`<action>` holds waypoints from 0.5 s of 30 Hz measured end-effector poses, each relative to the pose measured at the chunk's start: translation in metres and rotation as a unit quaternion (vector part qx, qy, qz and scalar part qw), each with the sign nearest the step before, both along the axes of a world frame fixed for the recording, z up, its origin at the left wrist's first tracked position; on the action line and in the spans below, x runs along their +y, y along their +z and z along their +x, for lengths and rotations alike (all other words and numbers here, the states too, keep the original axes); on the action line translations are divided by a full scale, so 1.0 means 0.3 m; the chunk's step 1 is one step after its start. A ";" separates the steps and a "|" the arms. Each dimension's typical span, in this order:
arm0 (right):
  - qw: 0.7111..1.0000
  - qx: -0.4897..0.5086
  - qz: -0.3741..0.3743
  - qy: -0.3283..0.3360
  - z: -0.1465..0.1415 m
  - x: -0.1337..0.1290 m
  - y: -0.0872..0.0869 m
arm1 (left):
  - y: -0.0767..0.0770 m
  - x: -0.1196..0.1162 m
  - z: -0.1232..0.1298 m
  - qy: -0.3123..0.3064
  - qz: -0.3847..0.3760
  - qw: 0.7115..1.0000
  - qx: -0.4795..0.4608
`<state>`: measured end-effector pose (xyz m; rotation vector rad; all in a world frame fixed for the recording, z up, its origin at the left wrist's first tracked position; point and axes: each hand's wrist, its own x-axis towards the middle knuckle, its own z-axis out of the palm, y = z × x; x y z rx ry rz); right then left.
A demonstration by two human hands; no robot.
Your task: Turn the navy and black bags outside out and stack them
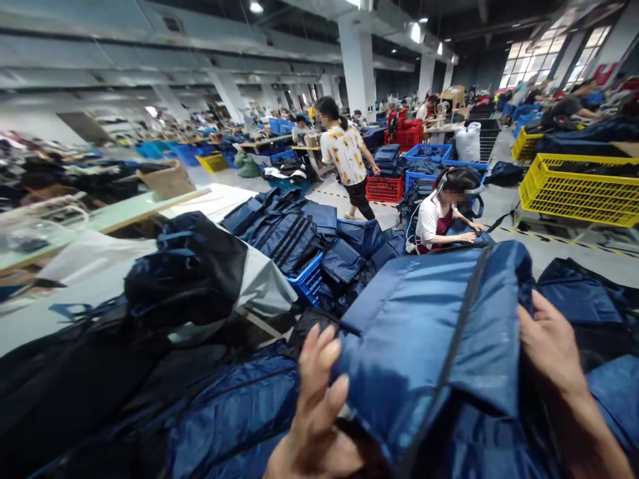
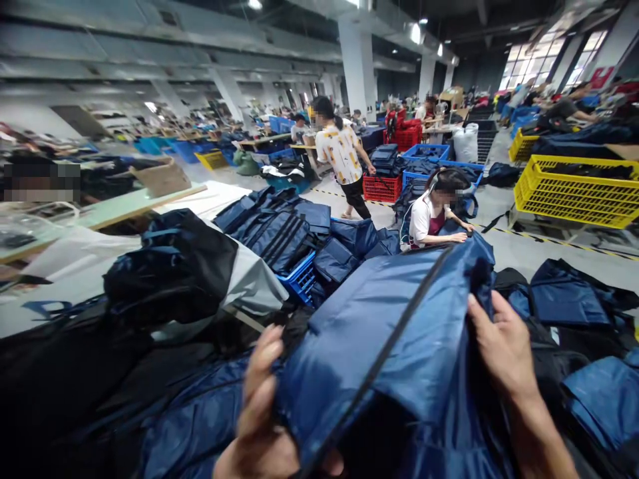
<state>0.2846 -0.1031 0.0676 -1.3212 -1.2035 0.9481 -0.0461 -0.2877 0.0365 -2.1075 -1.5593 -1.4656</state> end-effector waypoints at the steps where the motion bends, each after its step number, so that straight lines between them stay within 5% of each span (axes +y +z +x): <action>1: 1.000 0.010 -0.013 0.000 0.046 0.009 0.004 | 0.017 0.021 0.016 -0.021 -0.007 1.000 0.009; 4: 0.998 0.021 -0.058 0.016 0.178 0.046 -0.061 | 0.029 0.126 0.114 -0.120 -0.060 0.990 0.052; 10: 0.993 -0.037 -0.107 0.045 0.328 0.146 -0.323 | -0.081 0.413 0.318 -0.217 -0.116 0.968 0.046; 12: 0.993 -0.067 -0.089 0.029 0.336 0.170 -0.354 | -0.080 0.490 0.363 -0.222 -0.120 0.968 0.017; 15: 0.992 -0.110 -0.041 -0.036 0.332 0.166 -0.309 | -0.018 0.568 0.402 -0.150 -0.190 0.970 -0.012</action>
